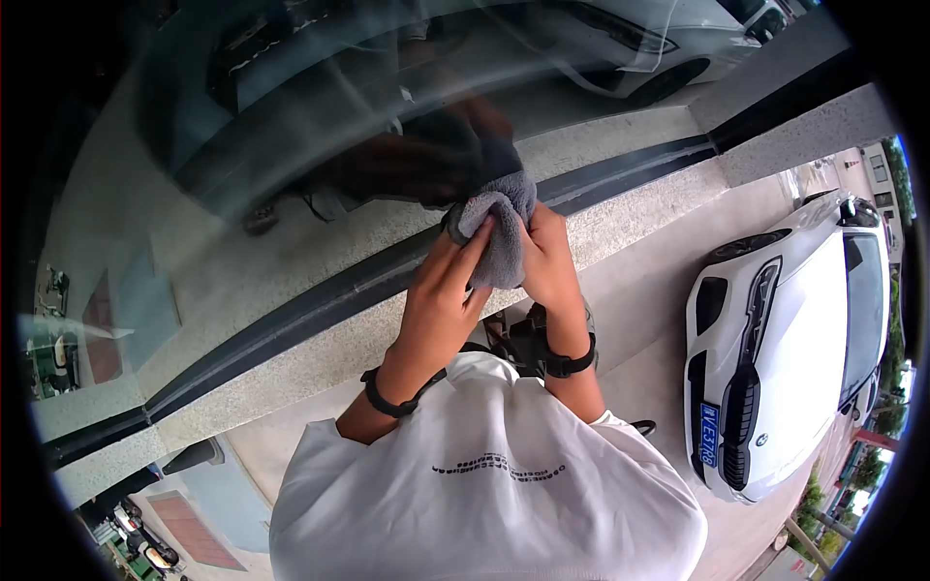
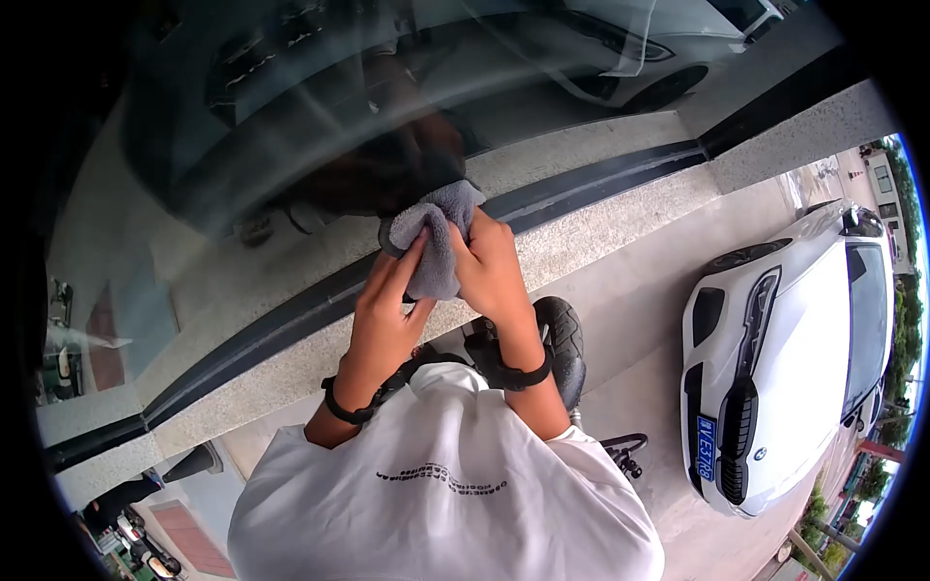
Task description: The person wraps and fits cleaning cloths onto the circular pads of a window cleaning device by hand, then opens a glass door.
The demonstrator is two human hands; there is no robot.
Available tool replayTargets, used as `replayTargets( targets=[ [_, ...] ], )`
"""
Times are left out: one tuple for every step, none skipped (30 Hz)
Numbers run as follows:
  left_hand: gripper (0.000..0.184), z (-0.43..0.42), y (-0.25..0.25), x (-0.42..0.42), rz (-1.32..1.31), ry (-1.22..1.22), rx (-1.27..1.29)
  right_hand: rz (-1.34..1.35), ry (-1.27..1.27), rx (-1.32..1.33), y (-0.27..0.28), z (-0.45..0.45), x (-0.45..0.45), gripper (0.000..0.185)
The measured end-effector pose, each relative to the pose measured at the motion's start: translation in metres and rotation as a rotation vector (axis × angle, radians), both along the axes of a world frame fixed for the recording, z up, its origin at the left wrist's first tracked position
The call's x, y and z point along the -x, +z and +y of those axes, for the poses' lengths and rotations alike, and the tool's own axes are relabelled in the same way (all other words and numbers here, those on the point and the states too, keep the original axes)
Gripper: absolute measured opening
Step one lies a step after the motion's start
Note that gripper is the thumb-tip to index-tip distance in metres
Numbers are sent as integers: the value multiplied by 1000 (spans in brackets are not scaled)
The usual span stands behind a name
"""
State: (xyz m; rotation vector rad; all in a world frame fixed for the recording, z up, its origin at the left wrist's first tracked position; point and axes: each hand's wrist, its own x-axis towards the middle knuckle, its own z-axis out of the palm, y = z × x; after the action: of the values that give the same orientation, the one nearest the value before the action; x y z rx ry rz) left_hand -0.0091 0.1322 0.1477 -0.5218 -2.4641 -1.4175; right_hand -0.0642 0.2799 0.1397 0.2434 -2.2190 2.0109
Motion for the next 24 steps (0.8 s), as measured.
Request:
replayTargets(
  targets=[
    [67, -4, 18, -5, -17, -35, 9, -20, -9, -57, 21, -2, 0, 27],
    [65, -8, 29, -6, 84, -10, 32, -50, -25, -106, 41, -4, -3, 28],
    [64, -11, 39, -6, 187, 5, 54, 17, -45, -100, 58, -10, -3, 33],
    [62, -14, 44, -5, 294, 16, 70, 160, -23, -54, 68, -14, -2, 31],
    [60, -14, 48, -1, 331, 47, 87, 287, -66, -21, 81, -22, 0, 32],
    [59, -13, 51, 2, 366, 79, 105, 418, -109, 3, 90, -25, 2, 37],
    [58, -13, 55, 5, 401, 113, 122, 385, -129, 53, 91, -18, 7, 41],
    [56, -7, 57, 11, 428, 133, 133, 353, -148, 103, 93, -12, 12, 45],
    [55, -1, 54, 16, 370, 73, 102, 324, -164, 154, 95, -5, 16, 50],
    [53, 7, 46, 25, 323, 20, 70, 302, -259, 108, 93, 7, 19, 47],
    [50, 16, 42, 30, 259, -40, 75, 275, -382, 85, 88, 18, 22, 44],
    [51, 27, 34, 37, 161, -110, 43, 291, -504, 70, 75, 30, 30, 41],
    [58, 35, 33, 39, -24, -199, 87, 355, -642, 31, 54, 43, 45, 39],
    [70, 44, 13, 42, -47, -271, 87, 389, -748, -2, 36, 57, 58, 37],
    [73, 51, -1, 42, -270, -410, -92, 386, -806, -24, 22, 68, 65, 35],
    [77, 58, -9, 40, -497, -548, -274, 380, -799, -24, 17, 76, 67, 35],
    [77, 63, -11, 38, -527, -567, -282, 374, -793, -25, 12, 85, 68, 36],
    [77, 68, -13, 38, -559, -587, -288, 303, -757, -43, 16, 85, 62, 36],
    [77, 72, -14, 37, -598, -604, -292, 232, -721, -64, 21, 86, 55, 37],
    [70, 76, -15, 37, -600, -572, -336, 269, -588, 39, 28, 84, 50, 39],
    [67, 80, -12, 38, -537, -565, -398, 284, -424, 62, 43, 82, 41, 43],
    [64, 82, -7, 37, -477, -560, -459, 476, -264, -13, 47, 83, 43, 46],
    [61, 79, -4, 39, -446, -532, -447, 603, -145, -188, 55, 85, 41, 47],
    [62, 79, -1, 40, -445, -547, -560, 666, -74, -238, 71, 84, 39, 48]
  ],
)
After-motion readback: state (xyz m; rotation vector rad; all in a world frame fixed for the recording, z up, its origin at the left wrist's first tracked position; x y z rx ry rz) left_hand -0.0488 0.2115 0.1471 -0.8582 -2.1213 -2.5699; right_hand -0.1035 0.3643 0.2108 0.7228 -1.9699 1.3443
